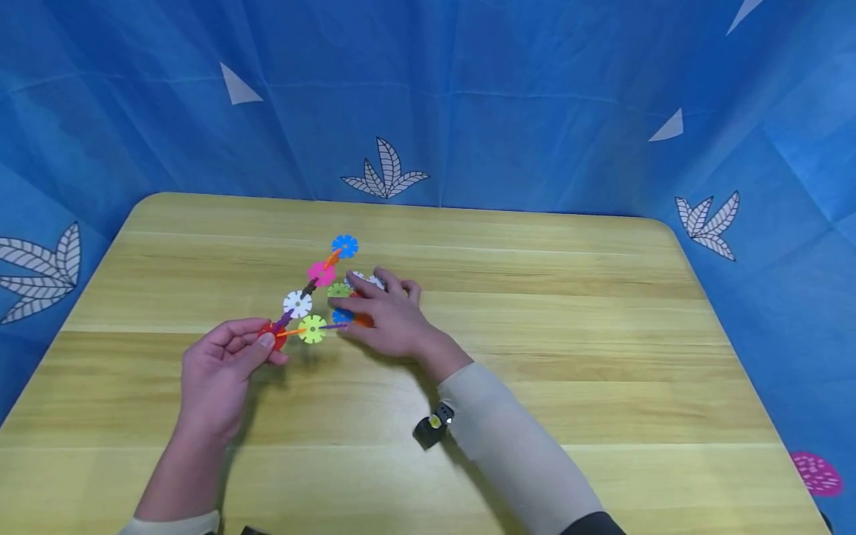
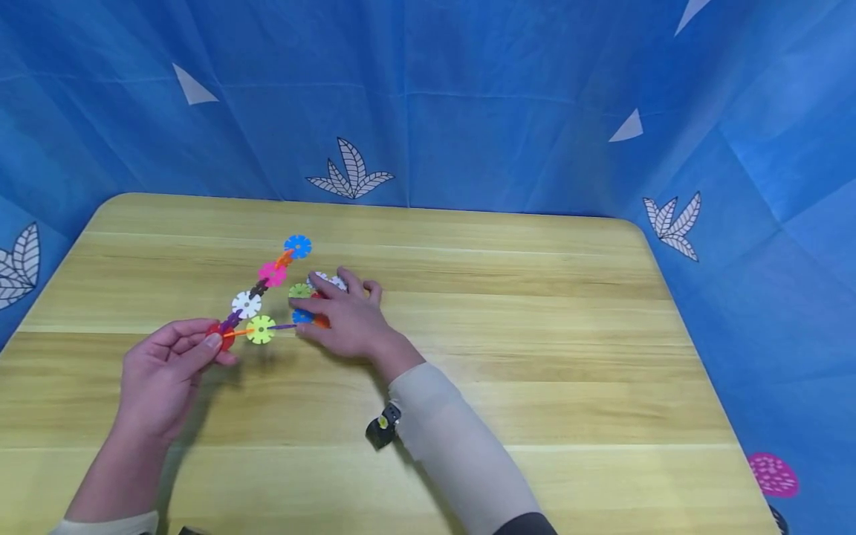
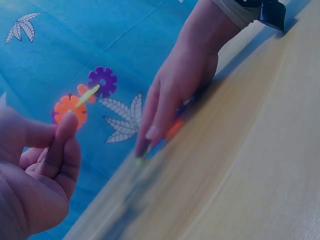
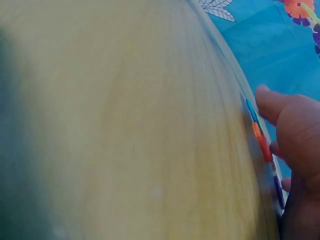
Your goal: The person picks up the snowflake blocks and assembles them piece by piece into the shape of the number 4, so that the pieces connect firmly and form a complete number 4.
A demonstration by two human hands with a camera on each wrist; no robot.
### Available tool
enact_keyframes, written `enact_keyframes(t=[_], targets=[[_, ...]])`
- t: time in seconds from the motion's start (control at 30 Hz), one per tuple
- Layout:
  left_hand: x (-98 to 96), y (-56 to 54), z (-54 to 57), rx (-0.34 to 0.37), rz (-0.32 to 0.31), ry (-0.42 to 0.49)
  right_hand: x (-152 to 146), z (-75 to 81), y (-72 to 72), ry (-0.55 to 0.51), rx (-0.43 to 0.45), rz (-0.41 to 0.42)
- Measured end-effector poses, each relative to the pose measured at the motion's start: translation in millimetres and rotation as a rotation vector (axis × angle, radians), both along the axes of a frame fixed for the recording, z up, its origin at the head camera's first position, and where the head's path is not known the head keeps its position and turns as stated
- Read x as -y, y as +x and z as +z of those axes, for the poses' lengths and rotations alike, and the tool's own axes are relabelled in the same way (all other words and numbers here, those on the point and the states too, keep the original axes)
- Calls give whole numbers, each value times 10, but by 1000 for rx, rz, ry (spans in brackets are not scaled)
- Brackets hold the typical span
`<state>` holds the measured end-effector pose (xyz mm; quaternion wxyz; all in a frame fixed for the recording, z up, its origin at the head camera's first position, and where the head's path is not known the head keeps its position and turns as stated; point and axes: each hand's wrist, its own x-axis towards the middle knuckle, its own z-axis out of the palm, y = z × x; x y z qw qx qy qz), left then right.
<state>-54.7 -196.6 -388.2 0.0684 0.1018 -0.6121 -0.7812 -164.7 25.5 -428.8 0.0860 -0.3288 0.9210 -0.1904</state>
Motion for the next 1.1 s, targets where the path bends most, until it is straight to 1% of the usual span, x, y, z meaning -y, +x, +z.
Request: enact_keyframes(t=[0.17,0.33,0.5,0.83,0.97,1.1], targets=[[0,2,11,-1,4,3,-3,15,0,68,0,0],[2,10,16,-3,10,11,-33,13,0,104,-8,2],[11,18,11,-1,13,5,-99,21,5,88,7,6],[10,17,0,8,10,-3,-270,-20,14,56,-6,16],[8,20,-8,13,9,-10,-269,-16,21,49,-6,35],[-3,12,-3,12,9,-10,-258,-3,32,66,4,49]])
